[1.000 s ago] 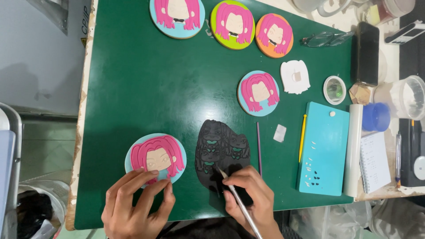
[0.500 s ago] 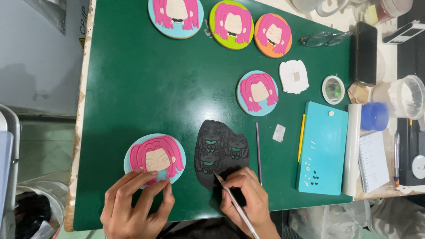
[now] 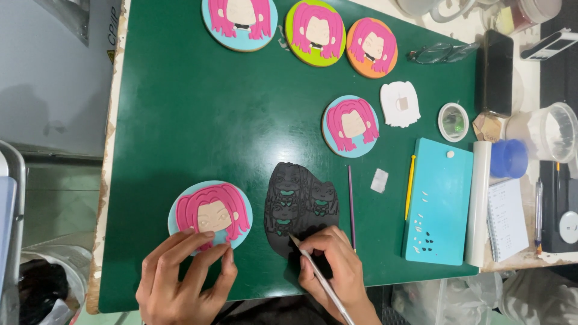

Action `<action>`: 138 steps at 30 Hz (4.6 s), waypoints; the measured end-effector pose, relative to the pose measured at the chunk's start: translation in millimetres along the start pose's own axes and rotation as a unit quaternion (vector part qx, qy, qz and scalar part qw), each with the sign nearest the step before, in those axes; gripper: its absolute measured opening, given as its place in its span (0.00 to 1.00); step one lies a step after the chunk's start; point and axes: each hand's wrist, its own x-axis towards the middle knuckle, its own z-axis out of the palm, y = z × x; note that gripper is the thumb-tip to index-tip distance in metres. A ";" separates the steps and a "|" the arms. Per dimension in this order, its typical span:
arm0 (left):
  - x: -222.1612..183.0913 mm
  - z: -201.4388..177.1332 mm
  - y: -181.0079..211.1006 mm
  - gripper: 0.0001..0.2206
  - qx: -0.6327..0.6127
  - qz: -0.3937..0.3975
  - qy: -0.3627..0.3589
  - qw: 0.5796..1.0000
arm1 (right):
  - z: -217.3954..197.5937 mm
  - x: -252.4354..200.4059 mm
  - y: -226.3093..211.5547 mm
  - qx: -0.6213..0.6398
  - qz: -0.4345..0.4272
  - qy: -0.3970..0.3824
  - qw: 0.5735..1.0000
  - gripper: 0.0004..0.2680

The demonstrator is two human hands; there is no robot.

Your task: Tracing and detailing facial features on cartoon character coasters using a fine-tipped stylus tool.

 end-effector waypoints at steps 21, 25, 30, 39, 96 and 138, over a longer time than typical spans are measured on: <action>5.3 -0.6 -1.9 0.05 -0.007 0.029 0.014 0.999 | -12.8 -0.3 -5.1 0.056 -0.002 -0.016 0.998 0.15; 1.2 -1.9 -0.6 0.04 -0.007 0.021 0.003 1.000 | -41.9 -23.3 19.7 0.049 0.005 0.004 0.999 0.16; -1.2 -0.8 1.8 0.03 -0.005 0.005 0.005 1.000 | -107.3 -66.7 74.3 0.057 0.161 0.133 0.976 0.18; -5.9 2.4 2.4 0.03 0.001 0.007 0.016 1.000 | -166.6 -115.6 130.5 0.014 0.269 0.153 0.951 0.15; 1.9 -3.5 -5.6 0.07 -0.043 0.061 0.021 0.997 | -62.5 -20.3 23.0 -0.094 0.193 0.022 0.976 0.09; 8.1 -8.9 -1.7 0.06 -0.017 0.097 0.029 0.995 | -140.5 159.7 164.4 -0.081 0.000 -0.043 0.996 0.18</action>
